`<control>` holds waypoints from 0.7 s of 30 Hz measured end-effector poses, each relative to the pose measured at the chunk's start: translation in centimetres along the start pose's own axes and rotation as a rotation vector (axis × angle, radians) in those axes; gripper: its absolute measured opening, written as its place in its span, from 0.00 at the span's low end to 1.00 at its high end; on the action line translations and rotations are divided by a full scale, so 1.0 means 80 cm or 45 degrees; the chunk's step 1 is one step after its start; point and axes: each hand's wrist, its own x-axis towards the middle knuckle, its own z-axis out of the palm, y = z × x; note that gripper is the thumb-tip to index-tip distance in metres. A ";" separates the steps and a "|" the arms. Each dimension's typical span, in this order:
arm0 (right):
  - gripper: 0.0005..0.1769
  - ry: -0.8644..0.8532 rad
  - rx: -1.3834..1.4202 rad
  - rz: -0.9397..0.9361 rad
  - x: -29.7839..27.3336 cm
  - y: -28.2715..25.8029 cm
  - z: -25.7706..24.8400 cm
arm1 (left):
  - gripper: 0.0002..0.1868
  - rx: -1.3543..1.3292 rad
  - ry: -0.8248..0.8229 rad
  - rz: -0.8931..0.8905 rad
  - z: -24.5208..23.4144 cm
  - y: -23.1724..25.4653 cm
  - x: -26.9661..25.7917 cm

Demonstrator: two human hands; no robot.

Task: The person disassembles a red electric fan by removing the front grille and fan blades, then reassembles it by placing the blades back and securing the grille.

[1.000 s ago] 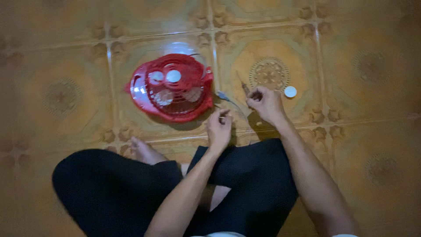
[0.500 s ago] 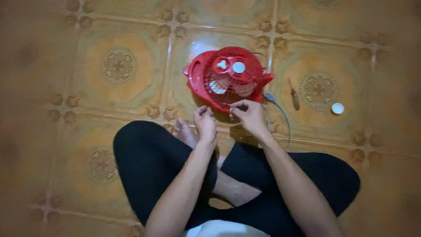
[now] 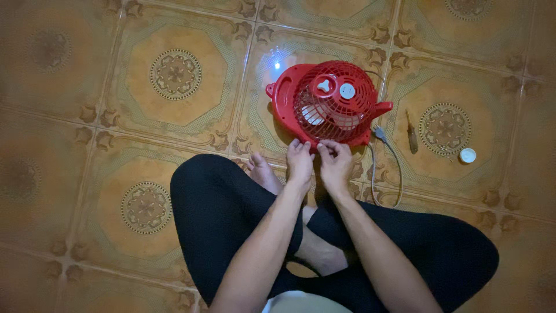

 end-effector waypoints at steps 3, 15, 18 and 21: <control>0.08 0.039 -0.115 -0.067 0.000 0.004 0.000 | 0.28 0.050 0.013 -0.003 0.006 0.003 -0.006; 0.07 0.039 -0.250 -0.168 0.000 -0.002 0.002 | 0.27 0.064 0.099 0.050 0.009 -0.003 -0.009; 0.09 0.059 -0.234 -0.118 0.001 -0.008 0.000 | 0.26 0.068 0.126 0.053 0.009 -0.006 -0.010; 0.09 0.061 -0.220 -0.091 -0.001 -0.013 -0.003 | 0.25 0.102 0.133 0.055 0.007 -0.007 -0.010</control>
